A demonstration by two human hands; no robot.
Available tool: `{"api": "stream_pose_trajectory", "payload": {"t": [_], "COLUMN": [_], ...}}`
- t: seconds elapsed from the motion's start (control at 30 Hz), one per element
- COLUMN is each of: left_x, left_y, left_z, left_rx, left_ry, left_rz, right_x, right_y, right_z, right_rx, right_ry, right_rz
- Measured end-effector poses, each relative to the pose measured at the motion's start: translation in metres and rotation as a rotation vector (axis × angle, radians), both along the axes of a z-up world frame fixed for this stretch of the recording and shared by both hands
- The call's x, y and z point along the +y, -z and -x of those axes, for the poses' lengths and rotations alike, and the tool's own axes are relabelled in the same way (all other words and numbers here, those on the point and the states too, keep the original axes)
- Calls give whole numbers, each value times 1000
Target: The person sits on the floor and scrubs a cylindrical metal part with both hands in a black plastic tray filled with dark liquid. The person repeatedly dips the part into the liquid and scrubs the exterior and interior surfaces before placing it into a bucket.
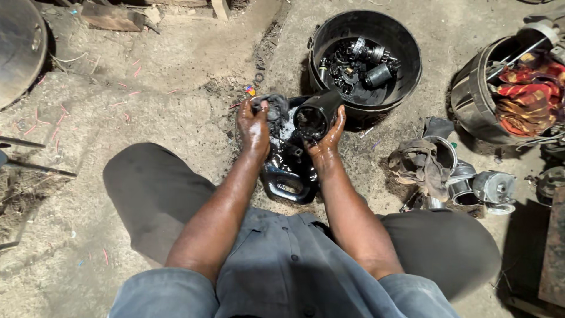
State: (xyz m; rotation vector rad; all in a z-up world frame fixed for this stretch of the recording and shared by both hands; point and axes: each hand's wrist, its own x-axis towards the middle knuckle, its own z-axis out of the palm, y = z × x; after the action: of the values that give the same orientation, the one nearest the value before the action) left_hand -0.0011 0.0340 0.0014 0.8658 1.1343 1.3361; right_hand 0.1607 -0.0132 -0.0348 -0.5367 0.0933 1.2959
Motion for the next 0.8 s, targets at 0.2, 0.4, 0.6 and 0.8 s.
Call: {"api": "stream_pose_trajectory", "payload": {"t": [0.2, 0.4, 0.6, 0.8], "left_x": [2, -11, -26, 2], "left_y": [17, -7, -11, -12], "left_z": [-4, -17, -29, -37], "left_rx": [-125, 451, 856, 1292], "left_ry": [421, 624, 347, 402], "left_rz": [40, -387, -447, -1008], "right_x": [-6, -13, -8, -3], "right_y": [-4, 3, 1, -16], "right_z": [2, -4, -7, -9], "right_rx": [71, 66, -88, -208], "right_ry": [-42, -126, -190, -252], "right_rz": [45, -105, -147, -63]}}
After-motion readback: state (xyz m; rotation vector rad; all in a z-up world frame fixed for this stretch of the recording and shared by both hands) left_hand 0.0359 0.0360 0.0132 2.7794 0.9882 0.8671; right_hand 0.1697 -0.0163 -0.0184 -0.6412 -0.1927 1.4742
